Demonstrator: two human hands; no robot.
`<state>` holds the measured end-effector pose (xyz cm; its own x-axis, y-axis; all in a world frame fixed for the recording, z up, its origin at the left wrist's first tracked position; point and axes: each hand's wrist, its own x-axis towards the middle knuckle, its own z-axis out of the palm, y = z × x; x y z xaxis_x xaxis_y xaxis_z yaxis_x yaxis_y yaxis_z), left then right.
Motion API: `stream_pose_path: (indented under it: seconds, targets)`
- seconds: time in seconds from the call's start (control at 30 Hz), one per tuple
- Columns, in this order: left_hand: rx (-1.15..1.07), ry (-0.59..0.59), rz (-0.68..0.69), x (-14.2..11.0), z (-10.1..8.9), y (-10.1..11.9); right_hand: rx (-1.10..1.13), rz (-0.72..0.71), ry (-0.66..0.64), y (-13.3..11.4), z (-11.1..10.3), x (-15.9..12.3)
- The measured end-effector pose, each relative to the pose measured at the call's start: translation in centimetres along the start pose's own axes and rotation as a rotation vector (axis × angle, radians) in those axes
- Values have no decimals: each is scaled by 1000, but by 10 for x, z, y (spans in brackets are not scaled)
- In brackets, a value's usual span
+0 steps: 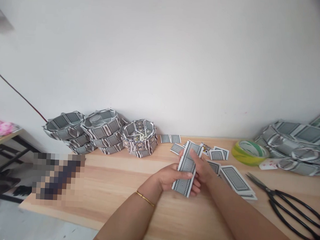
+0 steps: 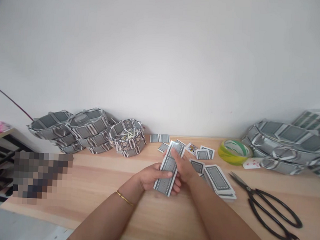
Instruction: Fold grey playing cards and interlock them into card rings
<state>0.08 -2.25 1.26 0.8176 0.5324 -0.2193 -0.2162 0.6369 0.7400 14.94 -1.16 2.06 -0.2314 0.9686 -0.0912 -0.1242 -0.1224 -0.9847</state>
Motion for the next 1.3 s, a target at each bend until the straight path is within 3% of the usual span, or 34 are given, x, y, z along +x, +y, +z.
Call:
stream_pose_path:
  seconds: [0.07,0.3,0.53,0.73,1.03,1.3]
  targets:
    - [37,8,-8,1,-2,-1,91,-15,31,2,-1,3]
    - [93,63,14,2,-2,-1,424,-82,-47,-2,-1,8]
    - [105,23,-65,1,0,-1,688,-29,-21,-1,-10,14]
    - [115,19,-82,2,-4,-4,623,-42,-119,-1,-5,11]
    - [115,40,-43,2,-2,-5,590,-35,-86,-4,0,7]
    - [85,4,-48,5,-8,-10,344,-54,-110,-5,5,2]
